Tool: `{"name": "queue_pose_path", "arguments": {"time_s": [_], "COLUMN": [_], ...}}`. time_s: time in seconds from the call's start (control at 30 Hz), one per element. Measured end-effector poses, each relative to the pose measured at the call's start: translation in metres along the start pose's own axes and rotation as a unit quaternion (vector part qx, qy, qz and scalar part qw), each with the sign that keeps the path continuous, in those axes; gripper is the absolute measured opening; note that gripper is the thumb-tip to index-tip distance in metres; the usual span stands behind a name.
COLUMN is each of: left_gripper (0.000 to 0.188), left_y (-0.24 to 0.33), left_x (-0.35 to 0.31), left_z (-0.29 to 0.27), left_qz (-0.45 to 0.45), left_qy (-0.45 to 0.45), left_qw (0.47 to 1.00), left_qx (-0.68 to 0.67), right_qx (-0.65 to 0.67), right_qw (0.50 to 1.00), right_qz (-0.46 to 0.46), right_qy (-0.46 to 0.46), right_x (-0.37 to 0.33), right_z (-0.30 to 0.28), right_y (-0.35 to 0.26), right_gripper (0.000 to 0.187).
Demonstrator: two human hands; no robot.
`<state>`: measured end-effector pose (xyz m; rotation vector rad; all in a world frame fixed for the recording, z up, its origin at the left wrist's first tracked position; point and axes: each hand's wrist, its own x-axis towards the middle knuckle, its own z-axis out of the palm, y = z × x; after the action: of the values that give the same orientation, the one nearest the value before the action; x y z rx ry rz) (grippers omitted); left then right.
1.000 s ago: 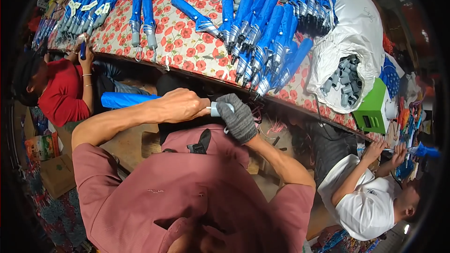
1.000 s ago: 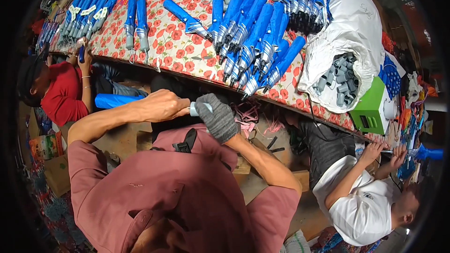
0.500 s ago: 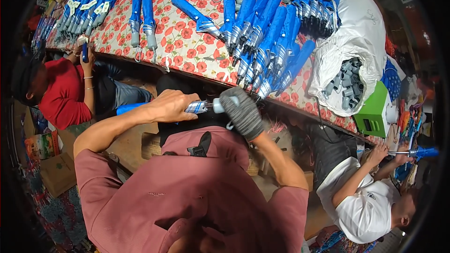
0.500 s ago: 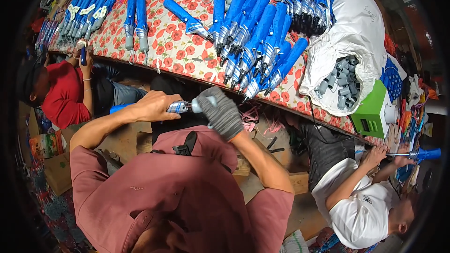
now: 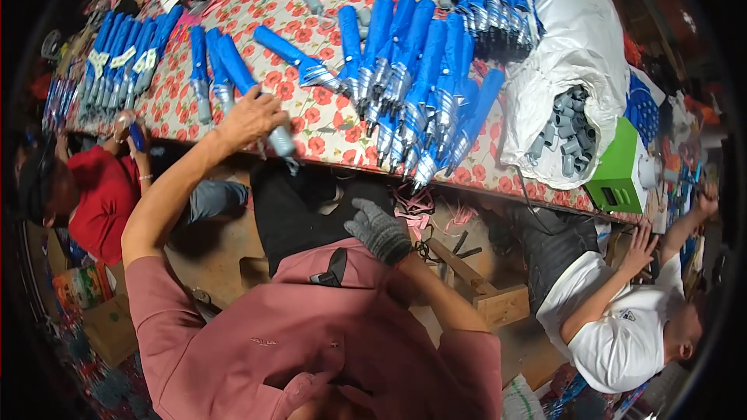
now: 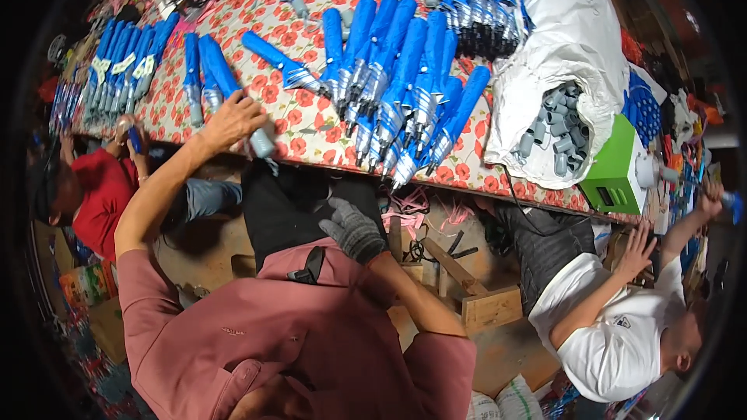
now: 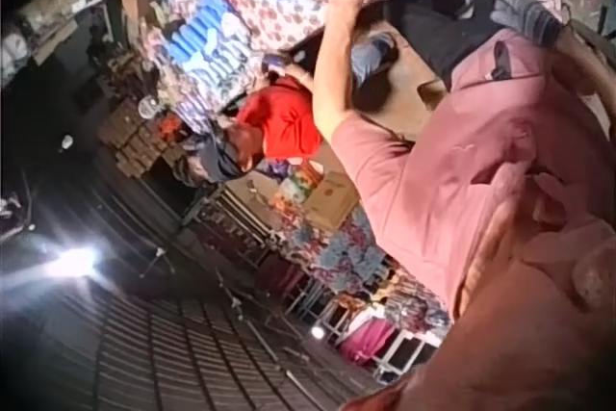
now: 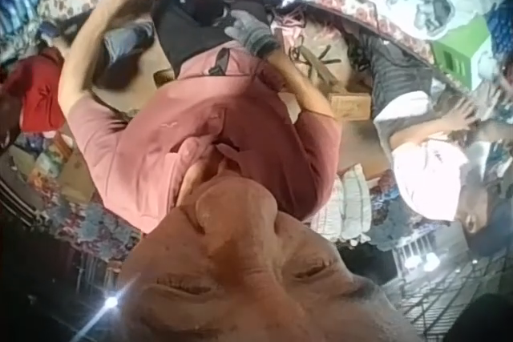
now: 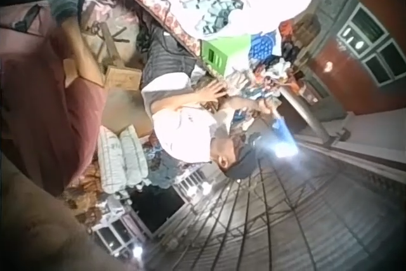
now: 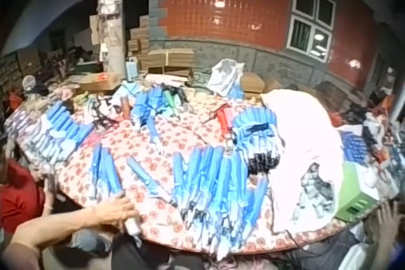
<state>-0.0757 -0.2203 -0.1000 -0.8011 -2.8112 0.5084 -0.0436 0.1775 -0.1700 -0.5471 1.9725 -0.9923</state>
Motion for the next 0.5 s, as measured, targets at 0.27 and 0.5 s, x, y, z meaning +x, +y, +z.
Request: {"name": "queue_pose_path", "arguments": {"time_s": [0.27,0.5], "left_gripper": [0.033,0.025], "left_y": [-0.021,-0.015], "left_x": [0.045,0.119], "left_z": [0.029,0.093], "left_qz": [-0.093,-0.089], "left_qy": [-0.267,0.009], "left_qw": [0.938,0.989], "left_qx": [-0.202,-0.114], "right_qx": [0.074,-0.317], "right_qw": [0.961,0.829], "right_qz": [-0.135,-0.335], "right_qy": [0.228,0.318], "right_x": [0.011,0.118], "right_z": [-0.046,-0.152], "right_y": [0.042,-0.121], "right_gripper": [0.037,0.027]}}
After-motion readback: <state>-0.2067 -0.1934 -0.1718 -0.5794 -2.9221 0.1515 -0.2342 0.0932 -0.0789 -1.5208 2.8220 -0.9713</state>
